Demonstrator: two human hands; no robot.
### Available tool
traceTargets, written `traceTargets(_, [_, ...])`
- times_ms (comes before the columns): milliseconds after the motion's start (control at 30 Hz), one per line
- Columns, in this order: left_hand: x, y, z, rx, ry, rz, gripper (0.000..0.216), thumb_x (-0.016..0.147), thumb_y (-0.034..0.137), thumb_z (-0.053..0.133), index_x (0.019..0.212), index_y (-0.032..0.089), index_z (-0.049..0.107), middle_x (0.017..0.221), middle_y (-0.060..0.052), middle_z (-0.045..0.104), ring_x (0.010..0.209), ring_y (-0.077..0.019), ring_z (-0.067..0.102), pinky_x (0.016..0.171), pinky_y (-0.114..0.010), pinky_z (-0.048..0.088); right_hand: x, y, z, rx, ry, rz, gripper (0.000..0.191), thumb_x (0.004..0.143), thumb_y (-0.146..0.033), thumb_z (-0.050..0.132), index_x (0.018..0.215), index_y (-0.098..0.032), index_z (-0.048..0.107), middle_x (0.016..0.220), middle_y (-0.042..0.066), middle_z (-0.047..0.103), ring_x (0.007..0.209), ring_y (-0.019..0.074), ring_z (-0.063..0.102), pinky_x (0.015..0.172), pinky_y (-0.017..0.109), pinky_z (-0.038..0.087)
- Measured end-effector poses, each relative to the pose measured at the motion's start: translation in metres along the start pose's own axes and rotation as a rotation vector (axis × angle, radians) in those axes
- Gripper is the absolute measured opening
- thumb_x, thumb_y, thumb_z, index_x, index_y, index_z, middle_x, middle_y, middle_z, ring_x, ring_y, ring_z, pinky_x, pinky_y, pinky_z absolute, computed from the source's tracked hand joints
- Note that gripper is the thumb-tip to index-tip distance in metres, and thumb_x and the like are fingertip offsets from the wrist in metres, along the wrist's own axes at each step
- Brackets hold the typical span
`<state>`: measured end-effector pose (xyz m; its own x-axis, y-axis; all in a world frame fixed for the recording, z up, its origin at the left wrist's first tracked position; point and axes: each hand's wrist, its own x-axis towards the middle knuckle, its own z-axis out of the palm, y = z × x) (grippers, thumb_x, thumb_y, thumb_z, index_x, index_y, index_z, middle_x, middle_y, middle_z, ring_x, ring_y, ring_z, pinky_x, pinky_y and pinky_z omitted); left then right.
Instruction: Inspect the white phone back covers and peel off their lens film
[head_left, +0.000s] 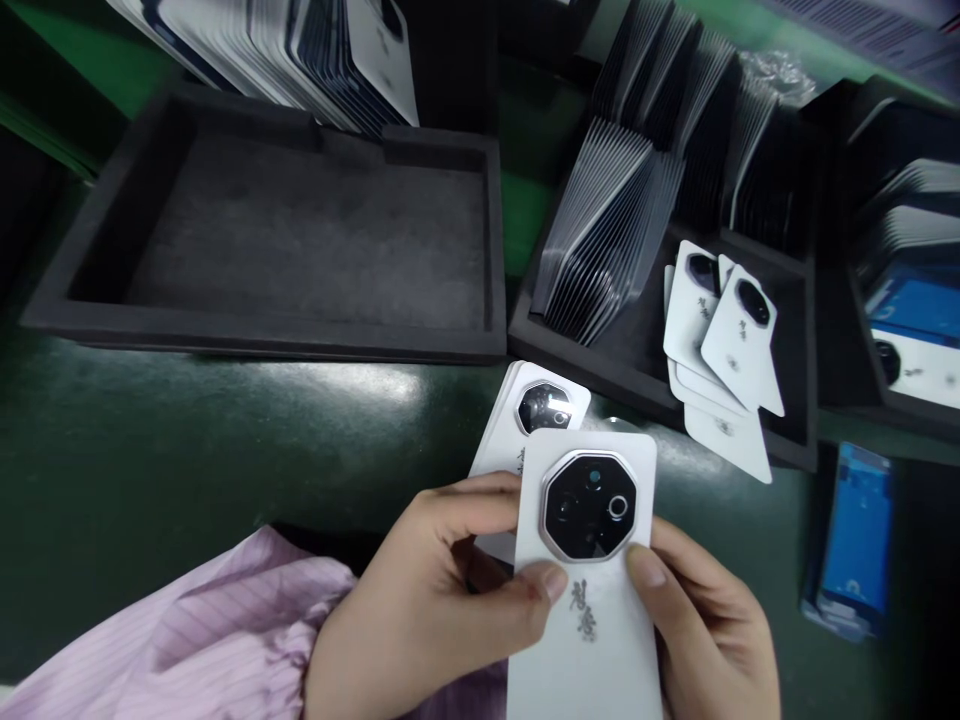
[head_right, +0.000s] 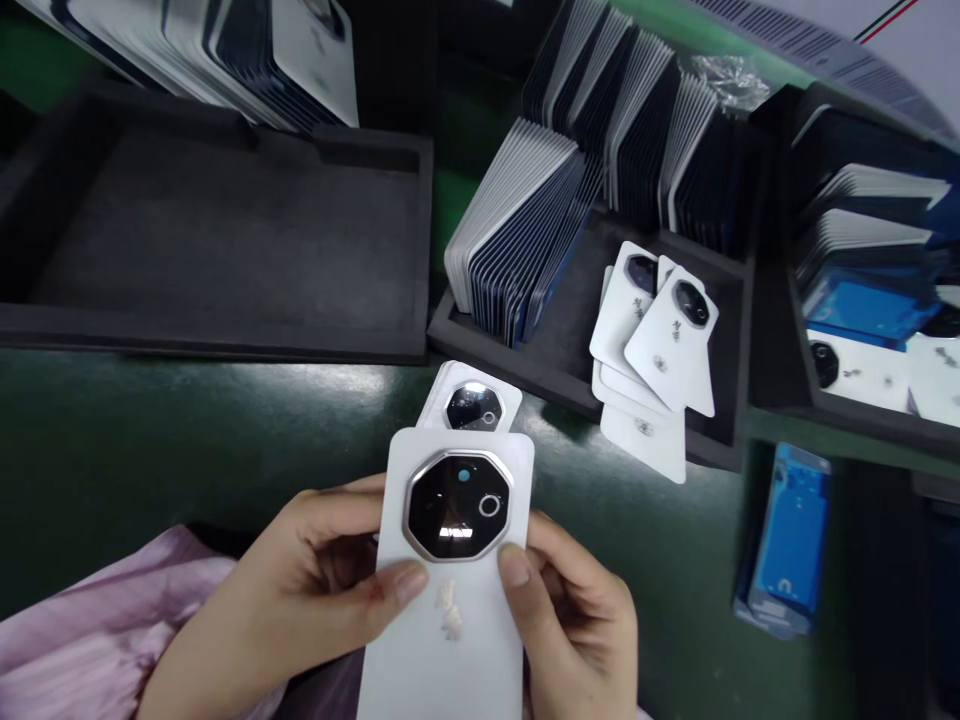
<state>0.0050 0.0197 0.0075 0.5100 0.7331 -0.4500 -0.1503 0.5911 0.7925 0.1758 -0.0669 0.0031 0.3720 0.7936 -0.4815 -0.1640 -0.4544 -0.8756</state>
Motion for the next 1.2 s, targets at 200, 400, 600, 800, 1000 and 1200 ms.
traceTargets(200, [-0.013,-0.014,-0.003,-0.100,-0.045,-0.031,0.016,0.094,0.023,0.075,0.081,0.018,0.083,0.094,-0.006,0.069,0.081,-0.0195,0.059,0.065,-0.028,0.046,-0.001,-0.001,0.001,-0.048,0.012,-0.043,0.011,0.088,-0.044,0.085,0.095,-0.036,0.091,0.071,0.003,0.083,0.053,0.0202,0.076,0.047,0.021,0.061])
traceTargets(400, [-0.015,-0.017,-0.004,-0.101,-0.001,-0.074,0.043,0.101,0.033,0.066,0.062,0.017,0.061,0.077,0.000,0.048,0.071,-0.0159,0.042,0.064,-0.031,0.033,0.013,-0.014,0.007,-0.253,0.105,-0.222,0.026,0.080,-0.046,0.089,0.095,-0.025,0.090,0.061,0.005,0.077,0.051,0.0249,0.071,0.036,0.026,0.055])
traceTargets(600, [-0.010,-0.017,-0.004,-0.085,-0.063,-0.071,0.025,0.095,0.021,0.066,0.071,0.016,0.067,0.085,-0.002,0.055,0.072,-0.0160,0.044,0.059,-0.029,0.032,0.014,-0.016,0.011,-0.273,0.122,-0.254,0.028,0.078,-0.048,0.089,0.094,-0.024,0.090,0.057,0.003,0.074,0.046,0.0224,0.066,0.033,0.025,0.050])
traceTargets(800, [-0.007,-0.017,-0.002,-0.072,-0.042,-0.037,0.020,0.089,0.008,0.071,0.084,0.019,0.086,0.089,-0.003,0.066,0.076,-0.0165,0.056,0.062,-0.025,0.043,0.001,0.001,-0.002,-0.198,0.050,-0.176,0.014,0.089,-0.041,0.083,0.095,-0.031,0.091,0.060,0.002,0.076,0.040,0.0155,0.062,0.035,0.019,0.051])
traceTargets(1000, [-0.011,-0.016,-0.003,-0.087,-0.038,-0.019,0.025,0.088,0.007,0.074,0.092,0.026,0.090,0.094,-0.002,0.071,0.082,-0.0169,0.061,0.065,-0.022,0.047,0.003,0.002,-0.002,-0.130,0.022,-0.145,0.008,0.091,-0.037,0.084,0.095,-0.039,0.090,0.069,0.001,0.081,0.046,0.0140,0.066,0.041,0.016,0.054])
traceTargets(1200, [-0.014,-0.019,-0.005,-0.142,-0.056,-0.092,0.013,0.093,0.020,0.078,0.098,0.025,0.090,0.090,-0.002,0.067,0.078,-0.0167,0.056,0.066,-0.023,0.045,0.001,0.001,0.006,-0.091,-0.004,-0.236,0.013,0.093,-0.034,0.081,0.099,-0.043,0.089,0.071,0.000,0.078,0.052,0.0137,0.065,0.046,0.016,0.053])
